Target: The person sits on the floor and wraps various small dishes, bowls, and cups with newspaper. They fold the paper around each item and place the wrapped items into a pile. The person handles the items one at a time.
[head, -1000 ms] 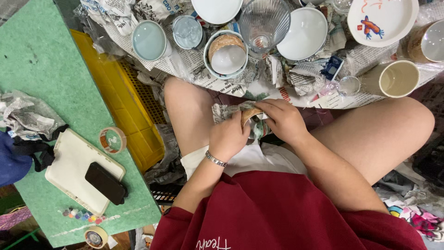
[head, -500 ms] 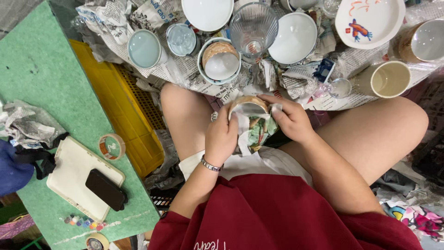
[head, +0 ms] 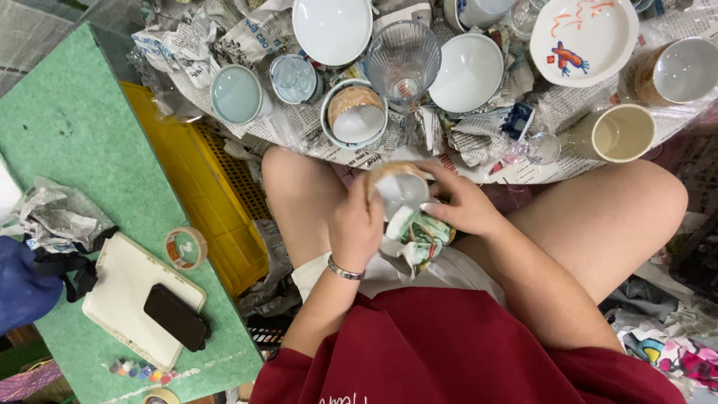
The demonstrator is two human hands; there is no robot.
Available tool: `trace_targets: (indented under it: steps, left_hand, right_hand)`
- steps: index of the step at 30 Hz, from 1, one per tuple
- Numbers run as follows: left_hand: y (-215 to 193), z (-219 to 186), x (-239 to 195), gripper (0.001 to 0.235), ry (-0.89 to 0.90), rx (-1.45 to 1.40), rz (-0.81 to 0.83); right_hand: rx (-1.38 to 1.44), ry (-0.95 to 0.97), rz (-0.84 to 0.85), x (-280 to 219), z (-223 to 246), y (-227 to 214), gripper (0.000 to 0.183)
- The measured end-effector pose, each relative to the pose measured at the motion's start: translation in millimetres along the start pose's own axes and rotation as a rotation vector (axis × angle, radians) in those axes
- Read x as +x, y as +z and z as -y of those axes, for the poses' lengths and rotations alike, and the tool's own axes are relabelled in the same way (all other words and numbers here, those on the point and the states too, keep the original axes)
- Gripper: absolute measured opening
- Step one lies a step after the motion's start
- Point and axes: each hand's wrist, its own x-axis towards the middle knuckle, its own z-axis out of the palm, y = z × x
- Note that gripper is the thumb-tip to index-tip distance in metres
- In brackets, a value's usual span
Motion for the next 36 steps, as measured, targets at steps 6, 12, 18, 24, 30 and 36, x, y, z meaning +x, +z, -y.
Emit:
trace_targets:
  steps: [6,12,18,24,30,36]
  left_hand:
    - [15,26,24,0.053,0.303,0.009,-0.097]
    - [23,53,55,0.056,0.385,0.383,-0.077]
    - [40,69,55,0.053,0.5,0.542,-0.181]
    - [46,87,49,0.042,0.551,0.651,-0.303]
    - [44,97,49,0.054,0.51,0.265,-0.283]
    - [40,103,55,0.07,0.281,-0.203,-0.253]
  right_hand:
    - [0.103,0.163,-0.237,5,-61,12,0.039]
    - [0.254,0.229,-0.408,14,-88,10,0.036]
    - [0.209,0.169,-0.337,16,-99,19,0.037]
    - [0.232,0.232,-0.344,18,-102,17,0.042]
    - [0.334,0.292,-0.354,23,-111,20,0.041]
    - [0.605,0.396,-0.416,34,-121,24,0.038]
